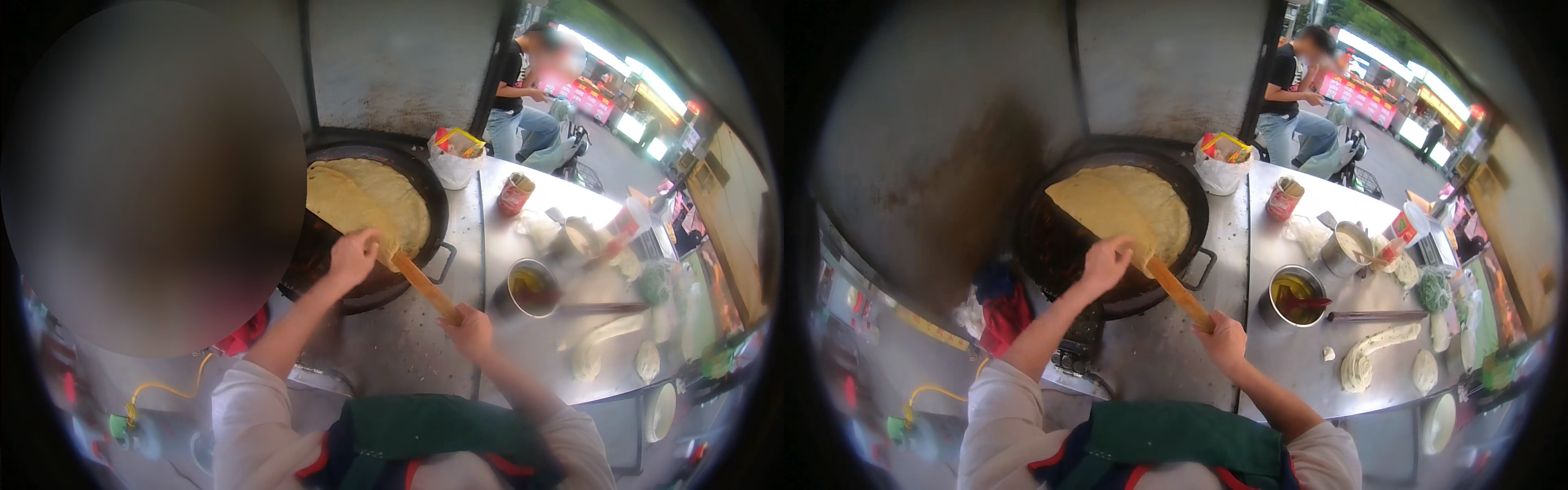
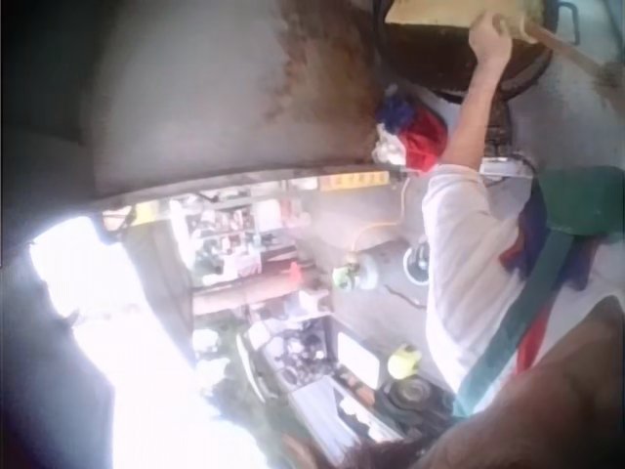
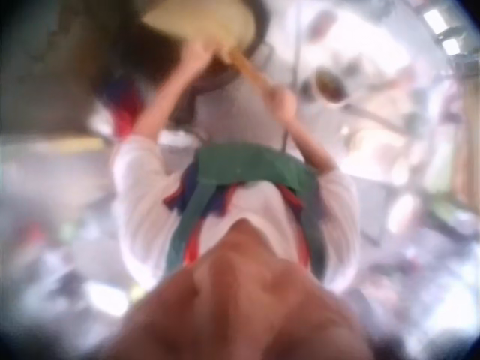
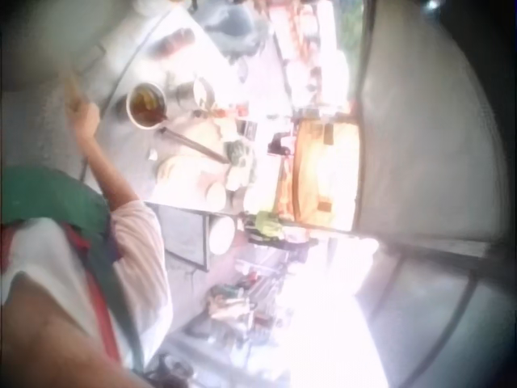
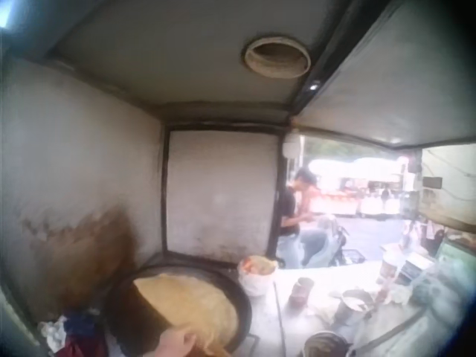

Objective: The person rolls out dough with a long rolling pin, transfers it to a large round griddle, and cooks it while flipping and brushing with oil. The person also stretches and folds a separate piece of dough on the prep table.

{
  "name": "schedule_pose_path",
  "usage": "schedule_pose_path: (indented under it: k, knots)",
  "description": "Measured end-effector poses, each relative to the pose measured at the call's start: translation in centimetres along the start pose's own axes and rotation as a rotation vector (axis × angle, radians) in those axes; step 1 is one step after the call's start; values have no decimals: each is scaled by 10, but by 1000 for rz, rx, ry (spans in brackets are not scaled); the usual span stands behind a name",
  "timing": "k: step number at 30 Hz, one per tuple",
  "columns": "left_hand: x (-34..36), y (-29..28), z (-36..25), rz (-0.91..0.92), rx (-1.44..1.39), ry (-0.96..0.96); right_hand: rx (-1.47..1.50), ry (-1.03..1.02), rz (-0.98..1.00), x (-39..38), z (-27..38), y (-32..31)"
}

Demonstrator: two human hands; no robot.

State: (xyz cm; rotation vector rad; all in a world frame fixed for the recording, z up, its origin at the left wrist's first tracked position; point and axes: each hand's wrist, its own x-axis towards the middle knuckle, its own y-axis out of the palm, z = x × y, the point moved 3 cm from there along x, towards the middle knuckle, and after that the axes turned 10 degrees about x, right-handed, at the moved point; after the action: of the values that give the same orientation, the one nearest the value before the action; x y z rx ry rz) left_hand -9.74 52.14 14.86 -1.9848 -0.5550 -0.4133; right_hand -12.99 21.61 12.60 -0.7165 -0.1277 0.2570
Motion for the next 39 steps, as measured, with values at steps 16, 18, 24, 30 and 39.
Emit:
schedule_pose_path:
  k: [16,18,24,30,39]
  knots:
    - [17,-44,85,338,437,144,-127,-75,180,-35,-8,-77]
    - [15,-46,90,343,419,134,-79,-46,210,-35,2,-62]
    - [19,-71,87,374,448,130,-120,-217,28,-32,-21,-37]
    - [14,-90,97,482,521,125,-162,-195,115,-42,-41,-62]
    - [16,-82,94,754,63,-144,-59,-215,204,-58,-15,-83]
